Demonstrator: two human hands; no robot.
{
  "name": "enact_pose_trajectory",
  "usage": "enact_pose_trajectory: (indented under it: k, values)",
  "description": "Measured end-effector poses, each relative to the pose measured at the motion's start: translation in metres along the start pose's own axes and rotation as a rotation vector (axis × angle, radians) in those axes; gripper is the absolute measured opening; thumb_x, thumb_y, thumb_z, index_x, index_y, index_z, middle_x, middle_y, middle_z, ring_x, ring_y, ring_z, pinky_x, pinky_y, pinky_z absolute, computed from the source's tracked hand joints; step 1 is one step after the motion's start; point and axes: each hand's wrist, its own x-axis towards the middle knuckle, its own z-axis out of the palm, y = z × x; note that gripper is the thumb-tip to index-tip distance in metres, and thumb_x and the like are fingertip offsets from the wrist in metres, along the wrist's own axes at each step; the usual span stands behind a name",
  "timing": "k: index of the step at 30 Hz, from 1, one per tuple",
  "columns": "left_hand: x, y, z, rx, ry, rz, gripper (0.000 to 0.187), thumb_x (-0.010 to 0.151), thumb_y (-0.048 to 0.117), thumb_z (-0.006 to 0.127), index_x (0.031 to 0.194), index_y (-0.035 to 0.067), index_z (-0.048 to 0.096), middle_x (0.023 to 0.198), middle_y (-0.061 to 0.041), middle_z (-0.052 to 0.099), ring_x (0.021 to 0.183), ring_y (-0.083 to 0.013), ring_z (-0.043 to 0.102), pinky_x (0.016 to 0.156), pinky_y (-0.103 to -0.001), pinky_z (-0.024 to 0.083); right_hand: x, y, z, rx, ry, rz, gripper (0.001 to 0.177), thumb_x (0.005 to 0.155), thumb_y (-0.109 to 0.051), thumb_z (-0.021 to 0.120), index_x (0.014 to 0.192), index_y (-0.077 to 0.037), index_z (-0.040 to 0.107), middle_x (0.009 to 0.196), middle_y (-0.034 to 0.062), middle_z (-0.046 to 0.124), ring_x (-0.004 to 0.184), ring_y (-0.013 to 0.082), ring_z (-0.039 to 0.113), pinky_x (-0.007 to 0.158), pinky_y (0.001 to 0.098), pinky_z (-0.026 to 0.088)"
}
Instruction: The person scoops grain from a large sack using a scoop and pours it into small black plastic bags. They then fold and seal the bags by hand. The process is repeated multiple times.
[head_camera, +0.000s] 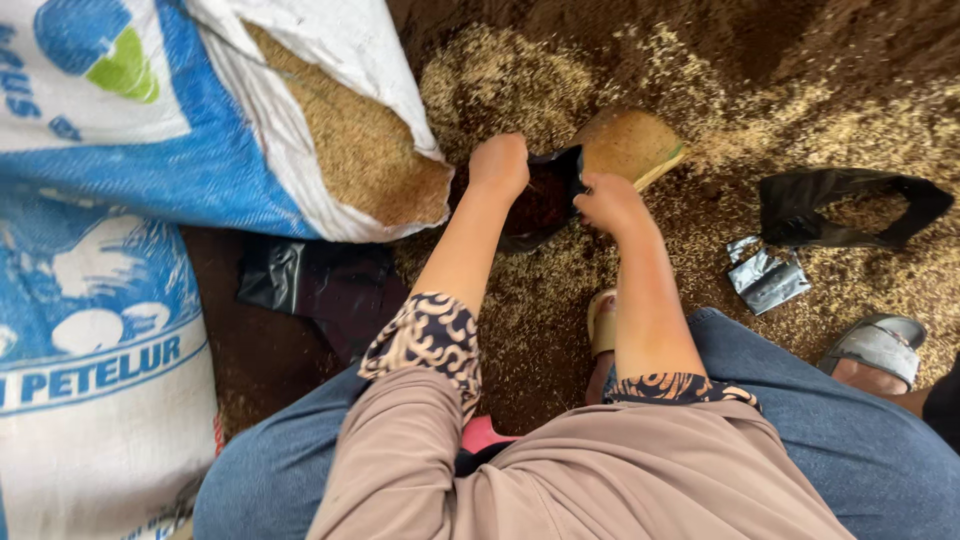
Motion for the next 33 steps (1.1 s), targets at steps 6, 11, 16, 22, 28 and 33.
enact_pose_trajectory:
  k: [6, 11, 16, 22, 28, 33]
  values:
    - [-0.081, -0.024, 0.007, -0.032, 0.083, 0.112, 0.020, 0.087, 0.002, 0.064, 0.107, -0.001, 0.069, 0.103, -0.024, 0.071, 0.100, -0.0420, 0.069, 0.083, -0.051, 0.057, -0.010, -0.026, -0.024, -0.091, 0.228, -0.412, 0.027, 0.092, -0.022, 0.070, 0.114, -0.006, 0.070, 0.105, 0.0199, 0.071, 0.097, 0.0387, 0.066, 0.085, 0.0503, 0.052]
    - [-0.119, -0.039, 0.030, -0.011, -0.195, -0.037, 0.034, 0.084, 0.010, 0.071, 0.116, -0.001, 0.064, 0.110, -0.023, 0.070, 0.104, -0.0403, 0.071, 0.087, -0.049, 0.059, -0.005, -0.054, -0.011, -0.131, 0.042, -0.188, 0.029, 0.091, -0.018, 0.063, 0.119, -0.014, 0.072, 0.105, 0.0146, 0.074, 0.098, 0.0340, 0.070, 0.088, 0.0474, 0.054]
    - [-0.121, -0.043, 0.023, -0.098, 0.013, -0.163, 0.076, 0.077, 0.037, 0.085, 0.132, 0.005, 0.044, 0.121, -0.019, 0.064, 0.110, -0.0354, 0.066, 0.088, -0.047, 0.055, -0.009, -0.055, 0.013, -0.212, 0.212, -0.302, 0.034, 0.090, -0.022, 0.070, 0.122, -0.011, 0.071, 0.112, 0.0162, 0.071, 0.102, 0.0359, 0.065, 0.088, 0.0484, 0.051]
    - [-0.083, -0.027, 0.035, -0.132, 0.487, 0.021, 0.041, 0.086, 0.023, 0.067, 0.122, 0.009, 0.056, 0.109, -0.018, 0.070, 0.097, -0.0375, 0.071, 0.081, -0.049, 0.057, -0.011, -0.052, 0.021, -0.073, 0.246, -0.311, 0.026, 0.090, -0.025, 0.072, 0.109, -0.008, 0.073, 0.112, 0.0150, 0.071, 0.100, 0.0309, 0.069, 0.092, 0.0408, 0.056]
    - [-0.074, -0.022, 0.075, -0.253, 0.442, 0.223, 0.016, 0.098, 0.014, 0.045, 0.099, 0.005, 0.059, 0.093, -0.019, 0.072, 0.084, -0.0401, 0.071, 0.072, -0.052, 0.055, 0.010, -0.026, 0.090, -0.551, -0.122, -0.582, 0.031, 0.089, -0.027, 0.068, 0.111, -0.007, 0.073, 0.123, 0.0141, 0.069, 0.112, 0.0309, 0.064, 0.102, 0.0415, 0.050]
    - [-0.116, 0.005, 0.112, -0.300, 0.434, 0.524, 0.009, 0.092, 0.011, 0.053, 0.099, 0.006, 0.055, 0.084, -0.016, 0.070, 0.080, -0.0390, 0.070, 0.066, -0.049, 0.055, -0.008, 0.030, 0.124, -1.173, -0.042, -0.751, 0.039, 0.092, -0.036, 0.059, 0.124, -0.013, 0.066, 0.135, 0.0080, 0.062, 0.128, 0.0279, 0.053, 0.113, 0.0465, 0.039]
